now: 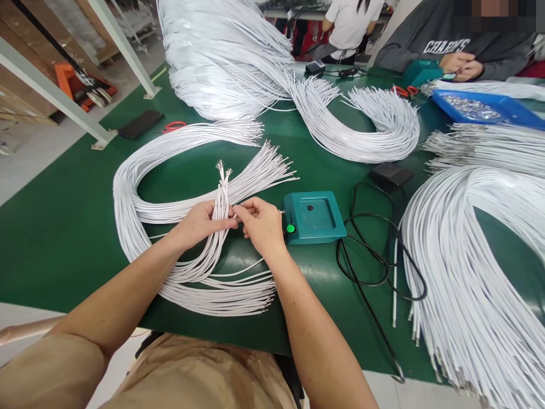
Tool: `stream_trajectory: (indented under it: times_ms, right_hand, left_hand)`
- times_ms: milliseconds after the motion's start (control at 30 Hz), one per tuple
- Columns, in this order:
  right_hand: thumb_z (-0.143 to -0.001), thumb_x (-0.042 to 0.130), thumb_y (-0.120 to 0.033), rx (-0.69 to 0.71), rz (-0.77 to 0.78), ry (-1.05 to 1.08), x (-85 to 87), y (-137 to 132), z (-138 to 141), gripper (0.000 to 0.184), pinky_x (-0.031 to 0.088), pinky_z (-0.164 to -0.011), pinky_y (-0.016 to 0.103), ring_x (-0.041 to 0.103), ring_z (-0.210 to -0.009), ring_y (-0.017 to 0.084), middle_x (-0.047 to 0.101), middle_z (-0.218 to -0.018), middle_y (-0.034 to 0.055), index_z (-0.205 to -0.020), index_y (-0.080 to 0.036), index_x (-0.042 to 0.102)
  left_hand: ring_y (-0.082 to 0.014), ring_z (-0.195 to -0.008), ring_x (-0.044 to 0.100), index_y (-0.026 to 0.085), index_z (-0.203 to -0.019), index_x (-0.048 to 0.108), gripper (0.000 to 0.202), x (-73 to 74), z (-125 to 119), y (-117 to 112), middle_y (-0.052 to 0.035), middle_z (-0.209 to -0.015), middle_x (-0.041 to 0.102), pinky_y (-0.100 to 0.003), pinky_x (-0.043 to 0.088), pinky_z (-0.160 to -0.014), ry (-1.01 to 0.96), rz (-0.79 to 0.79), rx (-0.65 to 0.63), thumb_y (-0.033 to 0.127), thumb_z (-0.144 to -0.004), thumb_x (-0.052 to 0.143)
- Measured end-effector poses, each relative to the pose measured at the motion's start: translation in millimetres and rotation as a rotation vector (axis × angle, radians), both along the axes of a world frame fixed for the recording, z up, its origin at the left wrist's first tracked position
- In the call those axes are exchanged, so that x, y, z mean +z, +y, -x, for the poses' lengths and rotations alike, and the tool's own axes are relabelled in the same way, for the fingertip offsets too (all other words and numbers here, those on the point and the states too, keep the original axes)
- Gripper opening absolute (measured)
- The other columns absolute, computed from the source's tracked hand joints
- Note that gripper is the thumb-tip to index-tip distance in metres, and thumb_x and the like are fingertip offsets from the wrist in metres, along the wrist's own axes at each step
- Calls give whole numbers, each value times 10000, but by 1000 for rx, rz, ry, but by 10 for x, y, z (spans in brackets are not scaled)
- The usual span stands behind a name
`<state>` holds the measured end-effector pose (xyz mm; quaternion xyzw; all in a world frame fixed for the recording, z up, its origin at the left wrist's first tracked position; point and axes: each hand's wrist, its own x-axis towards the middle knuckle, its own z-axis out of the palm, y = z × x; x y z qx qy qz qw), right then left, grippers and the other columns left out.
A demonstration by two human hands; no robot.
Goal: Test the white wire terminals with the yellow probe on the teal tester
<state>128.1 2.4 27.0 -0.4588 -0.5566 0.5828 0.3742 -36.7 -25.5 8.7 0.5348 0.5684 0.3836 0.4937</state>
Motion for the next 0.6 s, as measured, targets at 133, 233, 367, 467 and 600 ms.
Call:
stream_trajectory:
  times_ms: [133, 233, 367, 467, 600]
  right_hand:
    - [-738, 668, -420, -134, 19, 164, -1, 13, 26, 266, 434, -411, 201, 465, -410, 59, 585, -591, -36, -710, -162, 610]
    - [-772, 614, -507, -189, 31, 193, -18, 13, 37, 342, 463, -427, 216, 481, -407, 67, 589, -594, -35, -780, -166, 636]
    - [-665, 737, -470, -108, 70, 107, -24, -11, 56, 335, 454, -421, 223, 469, -391, 72, 583, -546, -40, -726, -160, 625]
    - [-679, 733, -391, -97, 70, 160, -17, -23, 68, 260, 461, -468, 224, 479, -423, 71, 588, -553, -35, -689, -157, 620]
    - [-715, 693, -316, -63, 171, 306, -9, -19, 69, 175, 433, -483, 215, 422, -441, 53, 552, -563, -43, -690, -153, 633]
  left_hand:
    - [-167, -763, 634, 147, -833, 608, 316, 63, -20, -16, -25, -771, 682, -300, 459, -774, -115, 9, 0, 409, -705, 730]
    - [-150, -746, 615, 151, -805, 582, 320, 75, -44, -24, -16, -780, 664, -288, 453, -759, -110, -14, 44, 395, -683, 748]
    - [-119, -678, 555, 153, -776, 566, 344, 43, -59, -21, 7, -747, 621, -262, 429, -693, -19, -47, 110, 398, -645, 769]
    - [-107, -644, 535, 155, -774, 560, 323, 32, -59, -20, 18, -718, 606, -251, 417, -655, -4, -42, 107, 386, -662, 756]
    - [-103, -635, 551, 157, -785, 549, 257, 45, -61, -18, 15, -698, 621, -242, 425, -640, -49, -33, 85, 336, -712, 718]
